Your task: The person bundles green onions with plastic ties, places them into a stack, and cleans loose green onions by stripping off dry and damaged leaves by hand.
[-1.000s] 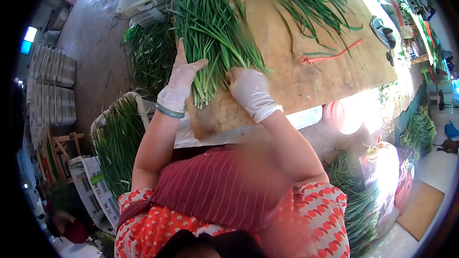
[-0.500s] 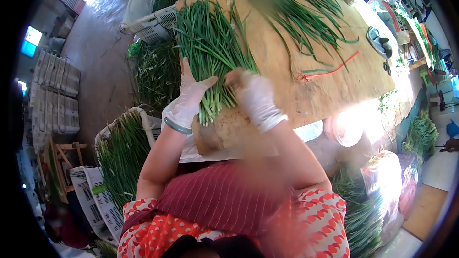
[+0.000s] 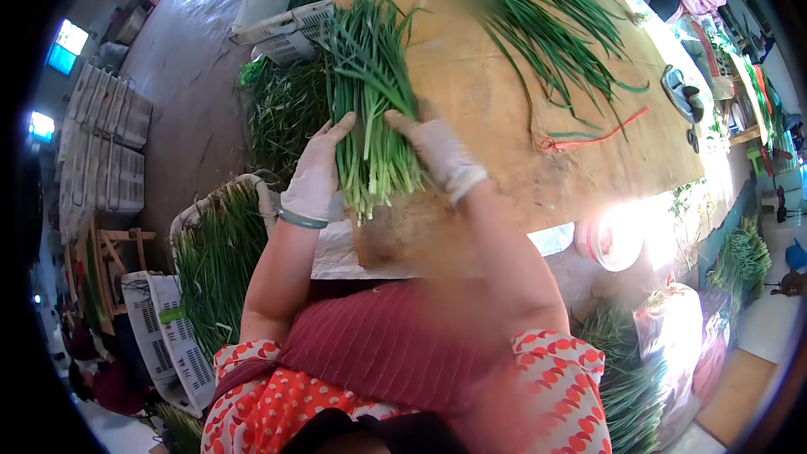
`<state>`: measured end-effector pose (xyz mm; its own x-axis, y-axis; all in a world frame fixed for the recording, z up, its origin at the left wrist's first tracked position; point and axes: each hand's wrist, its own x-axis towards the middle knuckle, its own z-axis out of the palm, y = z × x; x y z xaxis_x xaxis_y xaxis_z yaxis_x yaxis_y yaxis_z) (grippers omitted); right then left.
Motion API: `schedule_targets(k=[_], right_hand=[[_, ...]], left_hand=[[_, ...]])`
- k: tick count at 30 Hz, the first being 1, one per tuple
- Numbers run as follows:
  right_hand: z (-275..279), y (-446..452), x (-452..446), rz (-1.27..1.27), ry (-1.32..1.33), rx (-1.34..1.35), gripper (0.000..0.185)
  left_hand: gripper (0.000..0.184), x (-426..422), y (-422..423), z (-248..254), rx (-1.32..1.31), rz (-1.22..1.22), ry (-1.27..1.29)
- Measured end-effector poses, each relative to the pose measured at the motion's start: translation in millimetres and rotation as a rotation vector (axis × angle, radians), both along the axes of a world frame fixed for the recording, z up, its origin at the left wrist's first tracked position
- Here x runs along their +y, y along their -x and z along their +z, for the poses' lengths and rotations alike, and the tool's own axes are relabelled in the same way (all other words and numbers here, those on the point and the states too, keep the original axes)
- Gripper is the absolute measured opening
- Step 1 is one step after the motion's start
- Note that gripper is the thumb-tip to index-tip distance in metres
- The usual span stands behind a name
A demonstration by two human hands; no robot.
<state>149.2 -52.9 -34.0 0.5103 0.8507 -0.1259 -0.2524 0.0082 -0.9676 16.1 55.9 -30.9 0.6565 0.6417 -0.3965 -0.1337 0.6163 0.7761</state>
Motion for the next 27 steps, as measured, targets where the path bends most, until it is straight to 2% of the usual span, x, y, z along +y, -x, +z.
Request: schedule_targets(k=[1, 2, 3, 5, 6, 7, 9, 10, 11, 13, 14, 17, 19, 22, 25, 26, 27], right_hand=[[-2.6, -5.9, -8.7, -0.015, -0.069, 0.0, 0.056], [-0.4, -9.7, -17.9, -0.043, 0.02, -0.121, 0.058], [2.1, -11.9, -25.4, -0.044, 0.032, -0.114, 0.058], [5.3, -22.1, -36.0, -0.113, 0.289, -0.342, 0.059], [-5.8, -32.5, -34.0, -0.113, 0.409, -0.584, 0.056], [-14.8, -35.3, -39.8, -0.112, 0.42, -0.578, 0.056], [11.7, -25.1, -41.0, -0.327, 0.49, -1.205, 0.055], [14.2, -24.0, -41.0, -0.356, 0.407, -1.164, 0.047], [23.2, -19.2, -41.2, -0.356, 0.412, -1.164, 0.047], [41.4, -2.6, -43.2, -0.063, 0.711, -1.142, 0.041], [40.4, 3.1, -44.3, -0.013, 0.718, -1.231, 0.041], [26.8, 10.4, -40.4, 0.061, 0.812, -1.205, 0.037], [25.0, 6.5, -41.2, 0.053, 0.843, -1.151, 0.034], [21.3, -2.4, -52.7, -0.157, 0.665, -1.086, 0.028], [45.5, -5.5, -71.1, -0.117, 0.716, -1.022, 0.028], [44.9, -11.3, -79.1, -0.011, 0.759, -1.065, 0.027], [42.9, -15.3, -87.5, -0.01, 0.76, -1.067, 0.027]], left_hand=[[0.035, -0.3, 5.1, 0.1, 0.007, 0.011, 0.039], [0.033, 6.9, 4.9, -20.9, 0.142, 0.052, -0.028], [0.033, 0.8, 5.9, -12.8, 0.15, 0.049, -0.017], [0.034, -10.7, 4.1, 4.4, 0.216, 0.093, 0.008], [0.039, -0.1, 6.4, -5.6, 0.077, -0.054, 0.045], [0.039, 1.4, 7.2, -14.7, 0.083, -0.057, 0.055], [0.043, -2.8, 6.2, -2.6, 0.064, -0.026, 0.074], [0.041, -3.2, 5.7, -0.9, 0.065, -0.017, 0.064], [0.041, -3.2, 5.3, -1.4, 0.065, -0.02, 0.068], [0.036, -2.0, 6.3, -3.1, 0.045, 0.001, 0.092], [0.033, 0.7, 6.8, -5.4, 0.02, -0.03, 0.079], [0.027, 1.7, 9.1, -7.2, 0.07, -0.013, 0.106], [0.022, 8.9, 8.4, -18.5, 0.054, -0.018, 0.111], [0.018, 9.5, 9.5, -17.2, 0.056, -0.025, 0.149], [0.018, 4.7, 9.9, -10.6, 0.011, -0.052, 0.168], [0.018, 3.1, 9.0, -7.5, 0.046, -0.029, 0.16], [0.017, 2.4, 8.4, -6.1, 0.08, -0.007, 0.151]])
